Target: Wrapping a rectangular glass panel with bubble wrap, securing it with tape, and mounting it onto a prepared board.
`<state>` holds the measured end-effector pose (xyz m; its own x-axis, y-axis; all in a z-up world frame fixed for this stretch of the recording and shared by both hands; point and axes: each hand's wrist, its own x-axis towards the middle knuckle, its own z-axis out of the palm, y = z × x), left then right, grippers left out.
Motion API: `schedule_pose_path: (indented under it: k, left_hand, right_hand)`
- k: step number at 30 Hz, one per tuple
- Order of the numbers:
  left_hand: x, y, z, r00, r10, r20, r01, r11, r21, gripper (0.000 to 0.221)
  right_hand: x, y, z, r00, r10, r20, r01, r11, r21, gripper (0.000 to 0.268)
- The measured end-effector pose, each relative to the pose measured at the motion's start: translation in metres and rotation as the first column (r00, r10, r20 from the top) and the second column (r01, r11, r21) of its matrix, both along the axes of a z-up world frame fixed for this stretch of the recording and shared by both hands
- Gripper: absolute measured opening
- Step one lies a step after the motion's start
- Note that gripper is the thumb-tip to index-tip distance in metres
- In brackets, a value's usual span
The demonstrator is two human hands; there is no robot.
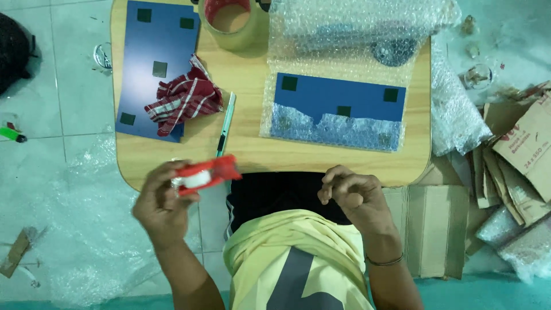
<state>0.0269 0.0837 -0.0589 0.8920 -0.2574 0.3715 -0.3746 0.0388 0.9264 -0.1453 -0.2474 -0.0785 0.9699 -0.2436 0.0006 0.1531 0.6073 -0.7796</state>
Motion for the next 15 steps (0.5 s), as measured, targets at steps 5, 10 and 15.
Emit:
schedule_pose_path:
  k: [5, 10, 15]
  left_hand:
    - [0.015, 0.013, 0.013, 0.985, 0.125, 0.116, -0.147, 0.968, 0.204, 0.053]
    - [0.014, 0.023, 0.012, 0.965, 0.212, 0.155, -0.25, 0.924, 0.29, 0.054]
    - [0.012, 0.027, 0.014, 0.953, 0.301, 0.042, -0.301, 0.917, 0.262, 0.048]
  right_hand:
    - [0.001, 0.006, 0.002, 1.0, -0.024, 0.018, 0.025, 0.998, -0.05, 0.03]
    - [0.008, 0.014, 0.019, 0.993, -0.114, 0.031, 0.116, 0.991, -0.07, 0.014]
    - [0.018, 0.016, 0.048, 0.986, -0.072, 0.15, 0.086, 0.993, -0.087, 0.02]
